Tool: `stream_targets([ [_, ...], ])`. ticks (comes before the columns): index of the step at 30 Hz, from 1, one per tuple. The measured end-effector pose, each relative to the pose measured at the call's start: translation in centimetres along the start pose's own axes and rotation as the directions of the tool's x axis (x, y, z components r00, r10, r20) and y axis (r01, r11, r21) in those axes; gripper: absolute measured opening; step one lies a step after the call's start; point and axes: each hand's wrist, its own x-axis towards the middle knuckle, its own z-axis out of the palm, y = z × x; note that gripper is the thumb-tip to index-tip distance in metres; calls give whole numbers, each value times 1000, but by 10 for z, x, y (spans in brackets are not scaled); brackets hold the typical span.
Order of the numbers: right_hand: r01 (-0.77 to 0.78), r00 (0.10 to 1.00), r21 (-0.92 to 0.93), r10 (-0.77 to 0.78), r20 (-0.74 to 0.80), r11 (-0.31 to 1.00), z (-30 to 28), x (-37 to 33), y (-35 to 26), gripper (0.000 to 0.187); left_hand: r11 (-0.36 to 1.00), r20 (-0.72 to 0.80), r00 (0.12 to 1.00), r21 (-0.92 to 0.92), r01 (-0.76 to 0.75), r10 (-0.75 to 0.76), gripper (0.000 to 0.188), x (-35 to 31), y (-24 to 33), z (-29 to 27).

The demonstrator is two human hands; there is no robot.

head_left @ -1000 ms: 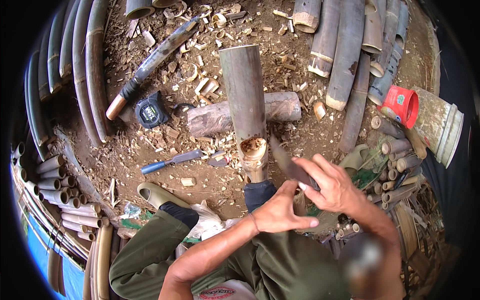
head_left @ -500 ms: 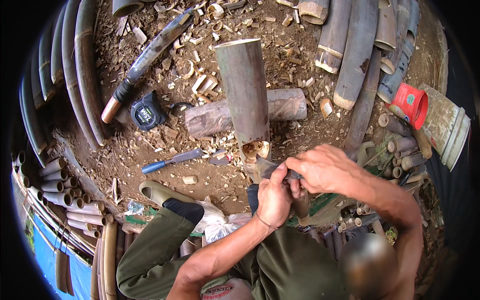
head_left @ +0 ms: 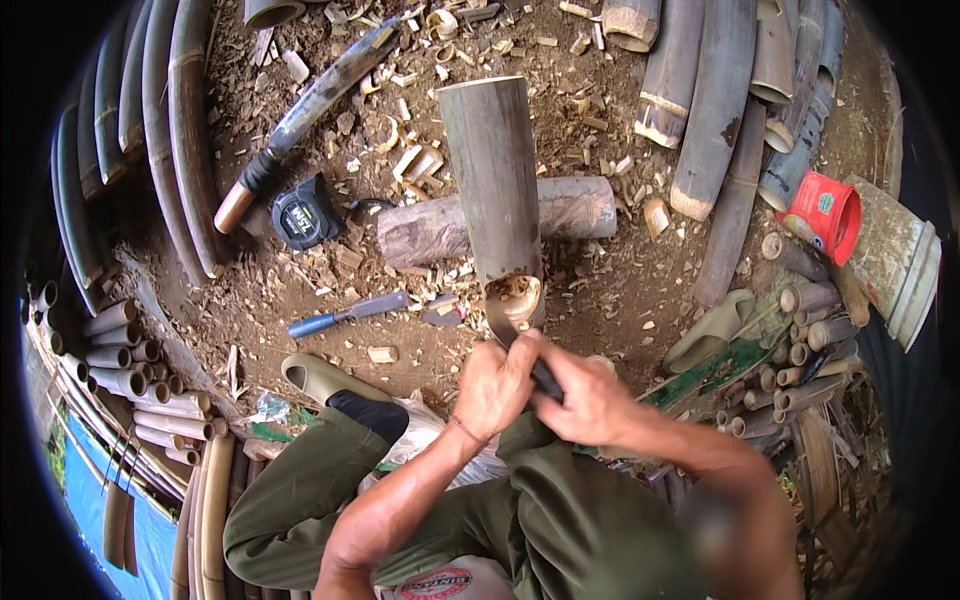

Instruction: The person carves a hole and shapes the end of a bamboo pole using a small curved blade, then fits another bamboo section into the hole.

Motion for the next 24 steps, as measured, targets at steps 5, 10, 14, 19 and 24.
stream_targets([
  [5, 212, 948, -743, 52, 315, 635, -80, 12, -39, 33, 352, 329, 898, -910, 219, 293, 46, 15, -24, 55],
  [10, 306, 869, -683, 98, 485, 663, -96, 34, -43, 27, 200, 327, 927, -936, 291, 185, 46, 12, -16, 65],
  [14, 171, 859, -532, 139, 493, 830, -81, 30, -30, 31, 470, 179, 982, -873, 132, 58, 43, 4, -16, 51],
  [19, 136, 973, -387, -49, 226, 912, -47, -1, -30, 43, 828, 34, 998, -561, -22, 49, 41, -22, -6, 26],
  [24, 209, 933, -738, 95, 346, 641, -91, 23, -58, 27, 305, 290, 941, -925, 228, 176, 45, 7, 1, 57],
])
